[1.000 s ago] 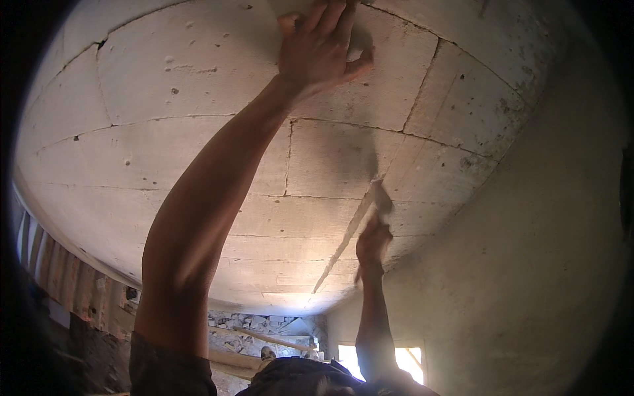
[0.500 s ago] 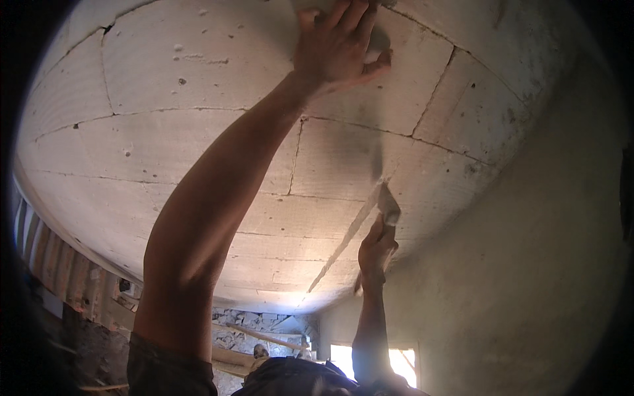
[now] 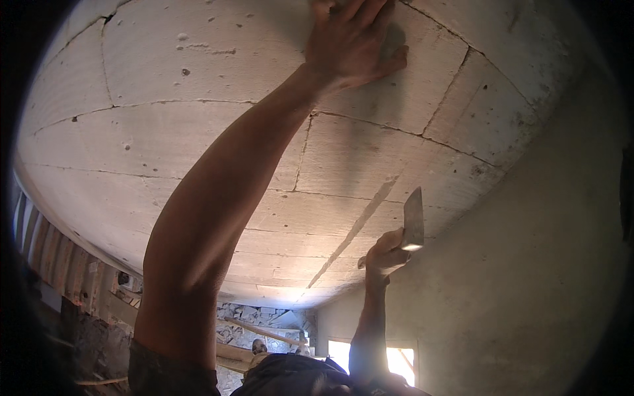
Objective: The person applies a substance into a narrow groove in a concrete ceiling using a small handheld scraper.
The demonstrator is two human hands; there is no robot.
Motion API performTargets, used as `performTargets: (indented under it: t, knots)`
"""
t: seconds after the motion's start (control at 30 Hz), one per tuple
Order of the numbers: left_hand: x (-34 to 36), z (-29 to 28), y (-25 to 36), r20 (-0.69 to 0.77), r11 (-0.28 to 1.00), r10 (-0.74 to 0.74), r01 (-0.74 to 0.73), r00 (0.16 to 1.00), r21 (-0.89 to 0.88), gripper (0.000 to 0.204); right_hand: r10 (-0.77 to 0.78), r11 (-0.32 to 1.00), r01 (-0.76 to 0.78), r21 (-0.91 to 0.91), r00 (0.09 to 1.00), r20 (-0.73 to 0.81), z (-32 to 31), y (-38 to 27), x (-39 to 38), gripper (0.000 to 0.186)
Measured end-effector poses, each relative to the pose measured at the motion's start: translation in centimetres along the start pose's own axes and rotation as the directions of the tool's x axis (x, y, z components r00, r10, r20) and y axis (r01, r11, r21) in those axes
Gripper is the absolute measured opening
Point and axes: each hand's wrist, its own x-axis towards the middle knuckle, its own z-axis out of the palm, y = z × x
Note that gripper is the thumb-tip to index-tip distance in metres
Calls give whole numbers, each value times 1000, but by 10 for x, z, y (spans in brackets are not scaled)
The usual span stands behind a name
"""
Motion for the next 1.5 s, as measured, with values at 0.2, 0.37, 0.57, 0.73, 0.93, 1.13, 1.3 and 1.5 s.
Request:
performTargets:
  t: [0.2,0.37,0.57,0.73,0.93,1.13,1.3,1.5]
  knots:
    - [-4,0,-7,46,1000,-11,11,999,-3,80,21,998,-14,-69,995,94,9,-30,8,35]
    - [2,3,4,-29,997,-21,19,999,-78,80,-194,962,170,-213,976,-99,-13,-8,-8,35]
    - [-8,-1,-6,-6,1000,10,-10,1000,24,81,-32,985,31,-167,999,-4,6,-42,11,29]
    - [-2,-2,-4,-34,999,0,-1,999,-49,80,-42,999,44,22,996,-80,-2,-45,4,28]
    - [-6,3,-9,-44,1000,13,-13,999,13,79,1,999,2,-52,999,50,13,-42,8,34]
    - [-1,-2,-4,-9,1000,2,-3,1000,-16,78,68,994,-66,-88,997,20,6,-41,8,36]
    - [-3,0,-7,-56,1000,13,-13,998,1,77,168,985,-162,-66,981,94,-2,-65,7,37]
    - [-1,0,-1,-37,1000,11,-12,999,-24,76,-24,933,40,-358,998,50,12,-23,7,37]
